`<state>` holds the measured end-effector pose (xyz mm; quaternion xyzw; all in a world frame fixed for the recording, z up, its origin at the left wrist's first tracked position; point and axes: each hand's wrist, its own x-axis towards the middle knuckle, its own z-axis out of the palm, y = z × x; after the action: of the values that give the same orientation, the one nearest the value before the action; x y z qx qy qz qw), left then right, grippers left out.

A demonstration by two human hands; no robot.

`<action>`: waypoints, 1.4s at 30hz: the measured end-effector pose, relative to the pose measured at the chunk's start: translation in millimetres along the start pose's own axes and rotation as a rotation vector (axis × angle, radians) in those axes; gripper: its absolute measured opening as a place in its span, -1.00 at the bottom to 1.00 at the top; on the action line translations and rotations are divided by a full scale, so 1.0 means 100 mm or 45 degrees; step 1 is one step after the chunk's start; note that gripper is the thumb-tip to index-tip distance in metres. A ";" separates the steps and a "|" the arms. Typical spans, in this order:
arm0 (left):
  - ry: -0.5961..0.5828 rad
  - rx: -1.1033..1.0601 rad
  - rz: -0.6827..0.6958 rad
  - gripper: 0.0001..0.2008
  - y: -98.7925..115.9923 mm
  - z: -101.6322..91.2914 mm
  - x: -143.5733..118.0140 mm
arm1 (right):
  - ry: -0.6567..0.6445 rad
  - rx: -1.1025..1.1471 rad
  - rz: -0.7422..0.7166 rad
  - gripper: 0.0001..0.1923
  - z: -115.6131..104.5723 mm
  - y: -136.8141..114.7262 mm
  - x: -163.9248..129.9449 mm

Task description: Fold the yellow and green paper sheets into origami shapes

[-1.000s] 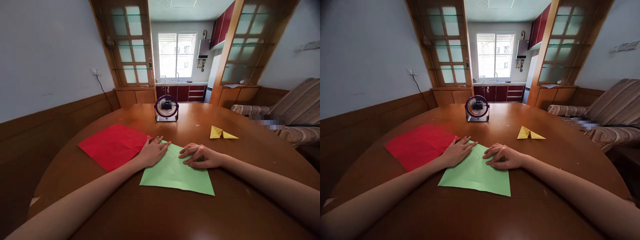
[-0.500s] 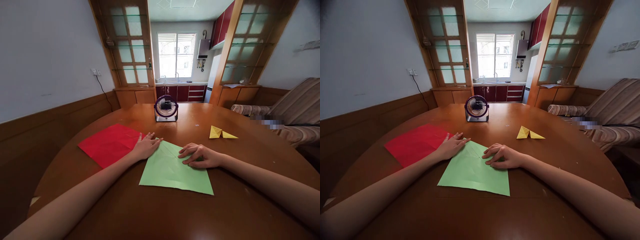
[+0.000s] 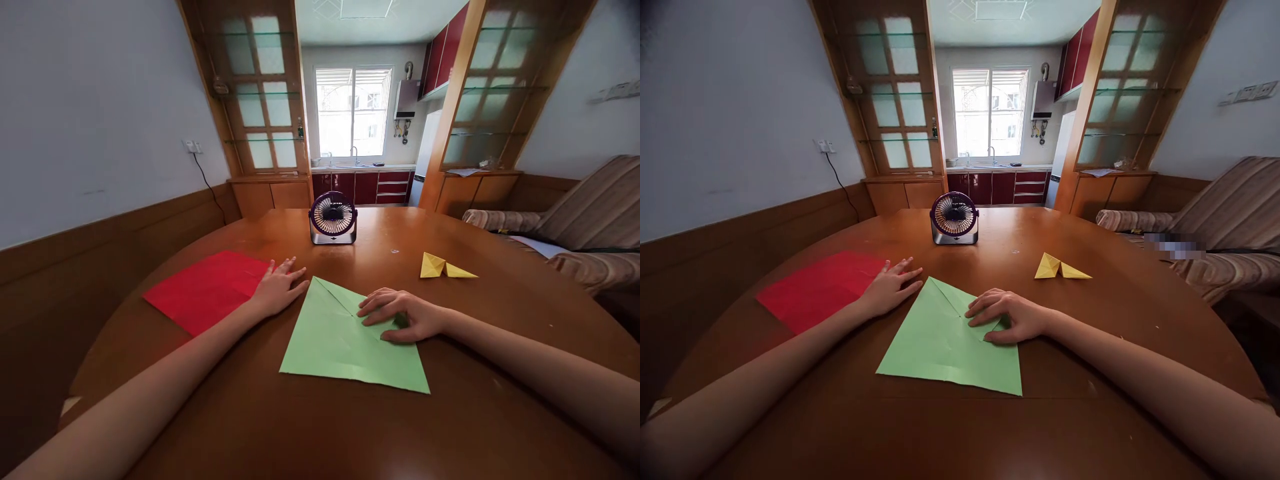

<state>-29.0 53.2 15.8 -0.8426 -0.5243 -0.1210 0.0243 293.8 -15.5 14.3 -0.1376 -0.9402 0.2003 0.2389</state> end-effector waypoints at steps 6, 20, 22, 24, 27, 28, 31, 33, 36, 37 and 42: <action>0.138 -0.259 0.231 -0.51 0.17 0.01 -0.06 | 0.089 0.092 0.157 -0.29 -0.03 -0.05 0.00; 0.108 -0.347 0.517 -0.77 0.22 0.06 -0.10 | 0.745 0.183 0.651 -0.70 0.06 0.15 -0.02; 0.068 -0.330 0.572 -0.70 0.20 0.09 -0.09 | 0.832 0.211 0.772 -0.67 0.07 0.22 -0.04; -0.002 -0.309 0.591 -0.63 0.18 0.11 -0.08 | 0.873 0.091 0.804 -0.49 0.07 0.28 -0.06; -0.100 -0.249 0.564 -0.57 0.17 0.11 -0.06 | 0.927 -0.273 0.708 -0.34 0.07 0.30 -0.07; -0.116 -0.225 0.548 -0.56 0.17 0.11 -0.06 | 0.936 -0.398 0.651 -0.37 0.06 0.28 -0.07; -0.120 -0.146 0.500 -0.54 0.21 0.07 -0.07 | 0.881 -0.676 0.481 -0.62 0.07 0.17 -0.04; -0.111 -0.093 0.481 -0.54 0.25 0.05 -0.09 | 0.739 -0.719 0.393 -0.77 0.08 0.08 -0.01; -0.080 -0.026 0.461 -0.52 0.33 0.02 -0.12 | 0.476 -0.666 0.365 -0.76 0.11 -0.03 0.04; -0.064 -0.006 0.457 -0.52 0.35 0.02 -0.13 | 0.398 -0.655 0.388 -0.73 0.12 -0.07 0.06; 0.007 0.133 0.468 -0.51 0.45 0.01 -0.18 | 0.124 -0.734 0.512 -0.63 0.11 -0.25 0.14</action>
<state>4.1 17.3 14.1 -0.9213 -0.3671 -0.0895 0.0913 272.0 -35.7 21.9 -0.3911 -0.8996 -0.0371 0.1907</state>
